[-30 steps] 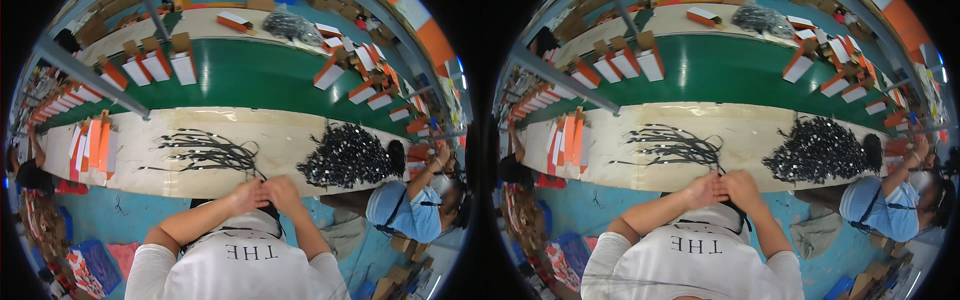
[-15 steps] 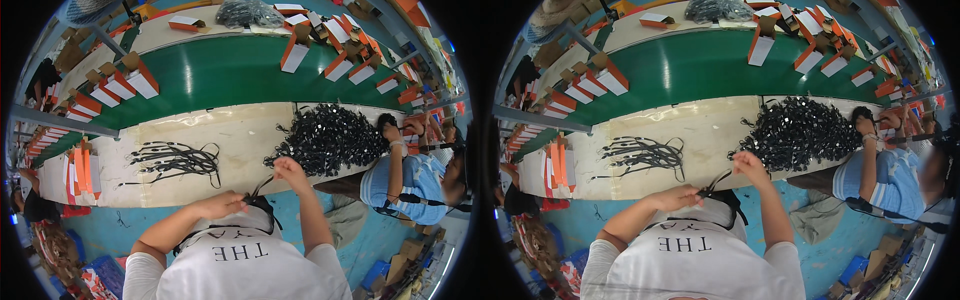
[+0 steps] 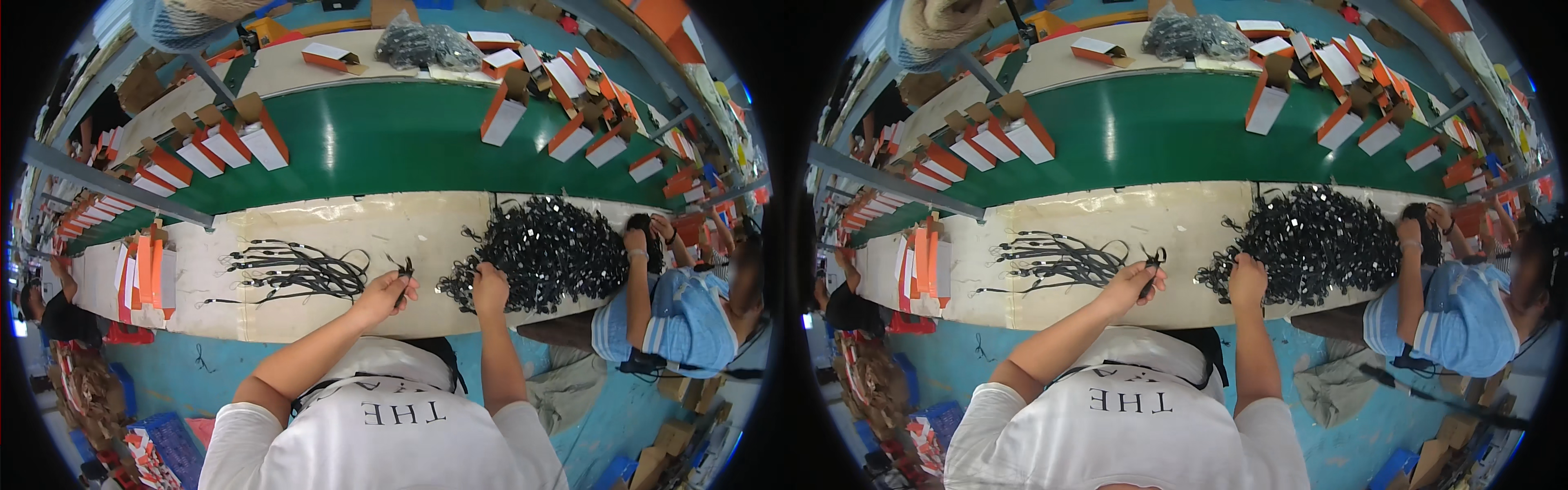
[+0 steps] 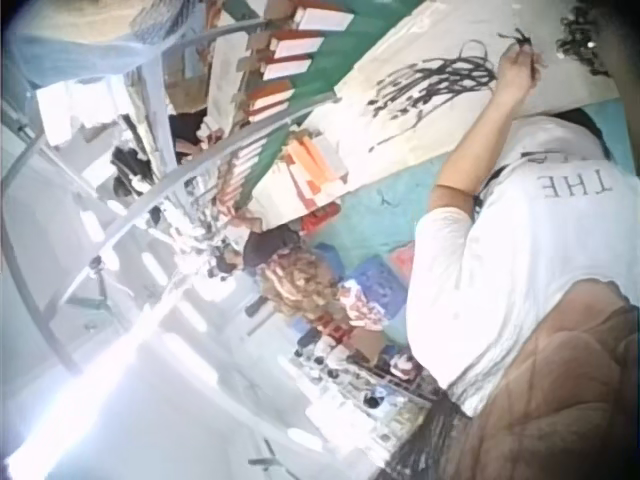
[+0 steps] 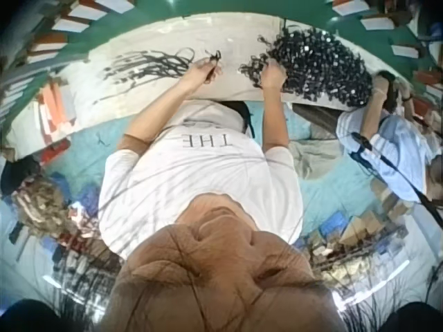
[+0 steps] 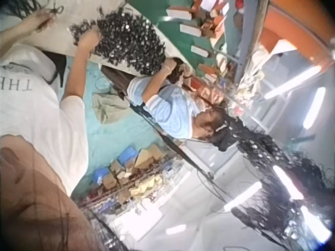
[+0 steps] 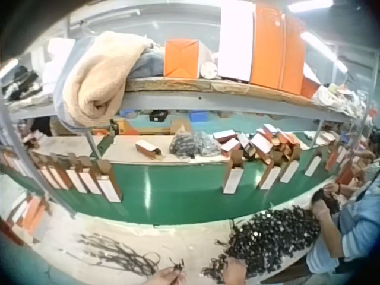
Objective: The person sorts straps and charging cables by hand, places them into product boxes, and closes the boxes.
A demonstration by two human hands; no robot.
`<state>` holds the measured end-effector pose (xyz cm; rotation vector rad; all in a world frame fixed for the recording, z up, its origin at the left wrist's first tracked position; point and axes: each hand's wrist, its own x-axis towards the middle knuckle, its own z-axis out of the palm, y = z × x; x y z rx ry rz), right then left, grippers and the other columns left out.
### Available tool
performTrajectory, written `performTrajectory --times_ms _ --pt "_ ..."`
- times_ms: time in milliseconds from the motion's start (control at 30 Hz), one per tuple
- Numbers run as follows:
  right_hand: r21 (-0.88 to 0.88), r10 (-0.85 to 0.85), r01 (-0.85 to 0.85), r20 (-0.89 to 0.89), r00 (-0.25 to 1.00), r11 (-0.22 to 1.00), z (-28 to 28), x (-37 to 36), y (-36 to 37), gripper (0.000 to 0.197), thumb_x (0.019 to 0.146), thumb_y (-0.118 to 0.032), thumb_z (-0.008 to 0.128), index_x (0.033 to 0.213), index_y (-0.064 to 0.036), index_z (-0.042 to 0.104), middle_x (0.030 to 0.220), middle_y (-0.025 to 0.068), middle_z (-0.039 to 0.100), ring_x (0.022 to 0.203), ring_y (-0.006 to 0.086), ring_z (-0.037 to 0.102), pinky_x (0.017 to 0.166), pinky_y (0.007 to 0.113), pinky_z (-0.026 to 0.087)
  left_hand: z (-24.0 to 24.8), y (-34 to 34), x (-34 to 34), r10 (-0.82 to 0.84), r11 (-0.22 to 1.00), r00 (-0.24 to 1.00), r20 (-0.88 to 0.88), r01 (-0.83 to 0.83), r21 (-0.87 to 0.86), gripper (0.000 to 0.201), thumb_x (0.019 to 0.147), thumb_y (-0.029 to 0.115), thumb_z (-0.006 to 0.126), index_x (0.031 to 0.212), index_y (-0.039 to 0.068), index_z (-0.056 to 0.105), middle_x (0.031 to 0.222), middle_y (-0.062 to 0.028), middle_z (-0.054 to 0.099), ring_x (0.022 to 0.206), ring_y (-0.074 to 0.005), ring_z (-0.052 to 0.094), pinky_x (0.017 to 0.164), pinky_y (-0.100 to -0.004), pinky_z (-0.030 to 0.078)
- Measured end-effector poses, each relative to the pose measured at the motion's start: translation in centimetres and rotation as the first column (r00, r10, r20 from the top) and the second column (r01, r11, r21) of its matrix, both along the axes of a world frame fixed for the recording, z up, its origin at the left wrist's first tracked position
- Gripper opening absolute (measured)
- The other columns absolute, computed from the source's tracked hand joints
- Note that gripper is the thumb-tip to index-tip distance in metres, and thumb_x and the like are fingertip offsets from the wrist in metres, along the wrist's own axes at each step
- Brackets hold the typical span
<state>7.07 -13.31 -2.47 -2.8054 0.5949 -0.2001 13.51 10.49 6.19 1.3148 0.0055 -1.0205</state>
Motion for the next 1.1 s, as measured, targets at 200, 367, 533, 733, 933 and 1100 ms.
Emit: performTrajectory --times_ms 200,367,533,733,933,1100 --pt "0.960 -0.192 -0.187 0.148 0.970 -0.208 6.2 -1.3 5.9 0.025 0.079 -0.003 0.061 0.104 -0.0022 0.058 0.100 0.0057 0.059 0.082 0.0109 0.055 0.070 0.024 0.045 -0.2 0.0 0.6 -0.058 0.998 0.987 0.148 0.052 0.039 0.024 0.095 0.023 0.039 0.096 0.006 0.056 0.082 -0.0015 0.058 0.060 -0.0053 0.044 0.050 -0.0184 0.034" --pt "0.749 0.164 -0.441 0.418 0.894 0.494 9.6 -0.8 10.0 0.021 0.069 -0.004 0.067 0.090 -0.0057 0.062 0.122 0.0106 0.047 0.114 0.0225 0.043 0.096 0.036 0.033 0.2 3.1 0.9 -0.301 0.945 0.944 -0.133 0.277 -0.172 0.025 0.092 0.028 0.044 0.101 0.007 0.055 0.084 -0.0014 0.055 0.069 -0.0069 0.044 0.056 -0.0195 0.035" --pt "0.527 0.394 -0.618 0.482 0.783 0.583 10.2 0.3 10.2 0.036 0.071 -0.014 0.068 0.106 -0.0063 0.059 0.128 0.0132 0.044 0.129 0.0290 0.028 0.102 0.038 0.025 1.9 5.4 1.0 -0.608 0.782 0.791 -0.068 0.581 -0.227 0.026 0.092 0.025 0.044 0.107 0.005 0.052 0.084 -0.0002 0.053 0.064 -0.0071 0.043 0.054 -0.0202 0.034" --pt "0.949 0.662 -0.060 0.261 0.702 -0.310 7.6 1.6 10.7 0.061 0.089 -0.033 0.049 0.135 0.0006 0.024 0.118 0.0150 0.051 0.104 0.0217 0.051 0.091 0.032 0.038 6.6 7.8 1.3 -0.563 0.816 0.827 0.005 0.556 -0.155 0.024 0.092 0.023 0.042 0.103 0.002 0.048 0.072 0.0015 0.047 0.057 -0.0064 0.037 0.050 -0.0199 0.034" --pt "0.880 0.344 -0.351 0.237 0.909 0.321 5.8 0.1 15.6 0.032 0.092 -0.021 0.044 0.116 -0.0004 0.049 0.085 0.0079 0.057 0.063 0.0146 0.052 0.057 0.029 0.044 3.5 8.6 2.9 -0.019 0.991 0.905 0.425 -0.039 0.128 0.018 0.088 0.015 0.046 0.093 -0.001 0.040 0.074 -0.0072 0.047 0.066 -0.0162 0.050 0.053 -0.0280 0.040" --pt "0.383 0.640 -0.671 0.224 0.735 0.635 13.8 3.0 14.9 0.016 0.085 -0.012 0.054 0.096 -0.0001 0.056 0.085 0.0120 0.060 0.069 0.0203 0.056 0.061 0.031 0.046 -2.3 8.5 1.1 -0.386 0.913 0.597 0.704 0.137 0.384 0.019 0.087 0.013 0.045 0.100 0.001 0.037 0.073 -0.0067 0.046 0.064 -0.0133 0.045 0.054 -0.0269 0.039"
